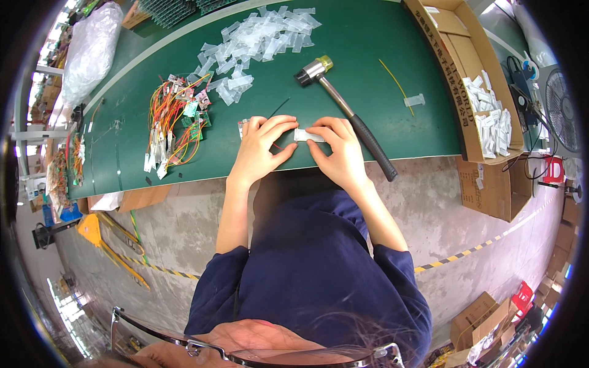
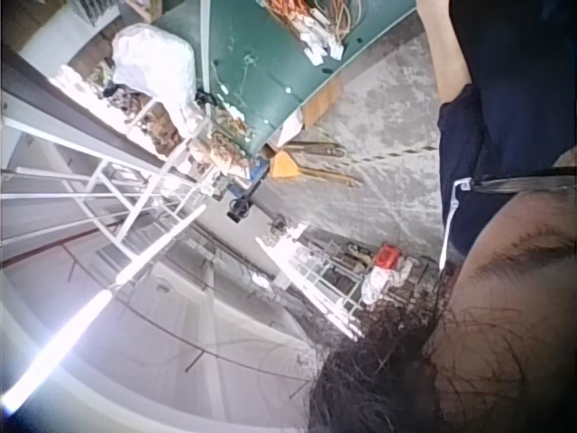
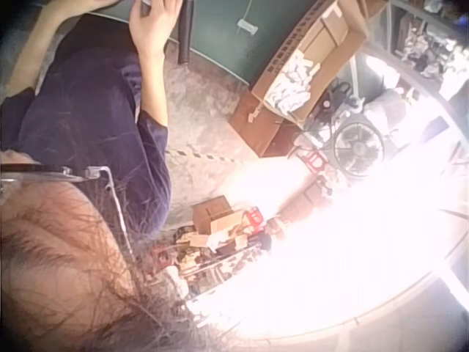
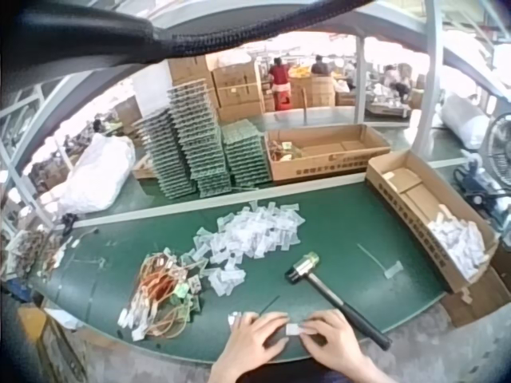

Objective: Attaching wires and circuit boards to plastic strips using a hammer for fit.

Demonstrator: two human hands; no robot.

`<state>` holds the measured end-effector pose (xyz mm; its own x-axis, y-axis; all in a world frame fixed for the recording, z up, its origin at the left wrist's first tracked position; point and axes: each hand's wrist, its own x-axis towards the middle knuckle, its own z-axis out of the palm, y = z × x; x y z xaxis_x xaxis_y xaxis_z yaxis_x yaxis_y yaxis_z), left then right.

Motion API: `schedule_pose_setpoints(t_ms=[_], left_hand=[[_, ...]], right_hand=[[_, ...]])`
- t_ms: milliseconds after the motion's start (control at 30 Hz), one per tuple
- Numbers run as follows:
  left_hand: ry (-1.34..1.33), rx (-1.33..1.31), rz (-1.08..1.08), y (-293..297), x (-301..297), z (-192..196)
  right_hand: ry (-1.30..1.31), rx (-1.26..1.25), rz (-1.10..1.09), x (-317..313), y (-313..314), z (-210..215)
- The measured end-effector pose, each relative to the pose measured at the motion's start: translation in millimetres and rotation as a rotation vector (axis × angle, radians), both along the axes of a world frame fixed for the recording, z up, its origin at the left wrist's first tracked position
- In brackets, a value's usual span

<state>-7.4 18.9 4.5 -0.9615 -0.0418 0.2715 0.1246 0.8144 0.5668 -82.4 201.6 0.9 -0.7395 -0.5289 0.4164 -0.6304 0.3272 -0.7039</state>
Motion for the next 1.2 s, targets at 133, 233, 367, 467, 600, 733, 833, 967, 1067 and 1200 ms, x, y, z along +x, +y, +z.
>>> schedule_pose_setpoints(t_ms=[133, 233, 367, 467, 600, 733, 833, 967, 1067, 1200], left_hand=[[-0.007, 0.017, 0.008, -1.0, 1.7, -0.6], [-0.011, 0.011, 0.010, -1.2, 2.0, -0.6], [-0.002, -0.001, 0.000, 0.8, 0.4, 0.5], [0.013, 0.029, -0.002, 0.5, -0.8, -3.2], [-0.002, 0.006, 0.005, -1.7, 1.6, 1.7], [-0.013, 0.008, 0.002, -0.6, 1.6, -1.4], [-0.009, -0.002, 0.000, -0.8, 2.3, -1.8], [0.001, 0.002, -0.004, 0.2, 1.2, -2.4], [-0.005, 0.004, 0.000, 0.8, 1.2, 0.6], [-0.012, 0.016, 0.011, 0.2, 2.3, 1.3]], right_hand=[[0.069, -0.092, -0.121, 4.9, 16.5, 17.6], [0.239, 0.213, -0.295, -1.3, 42.9, 25.8], [0.239, 0.526, -0.286, -5.5, 58.9, 4.4], [0.274, 0.545, -0.264, -11.0, 63.0, 7.4], [0.031, 0.389, -0.142, 10.8, 86.6, 37.8], [-0.033, 0.342, -0.119, 42.2, 118.3, 58.5], [0.033, 0.375, -0.104, 57.3, 126.7, 62.3], [-0.012, 0.459, -0.061, 67.5, 128.5, 63.7], [-0.077, 0.599, -0.051, 70.3, 125.4, 54.5], [-0.028, 0.529, -0.053, 64.9, 121.5, 62.5]])
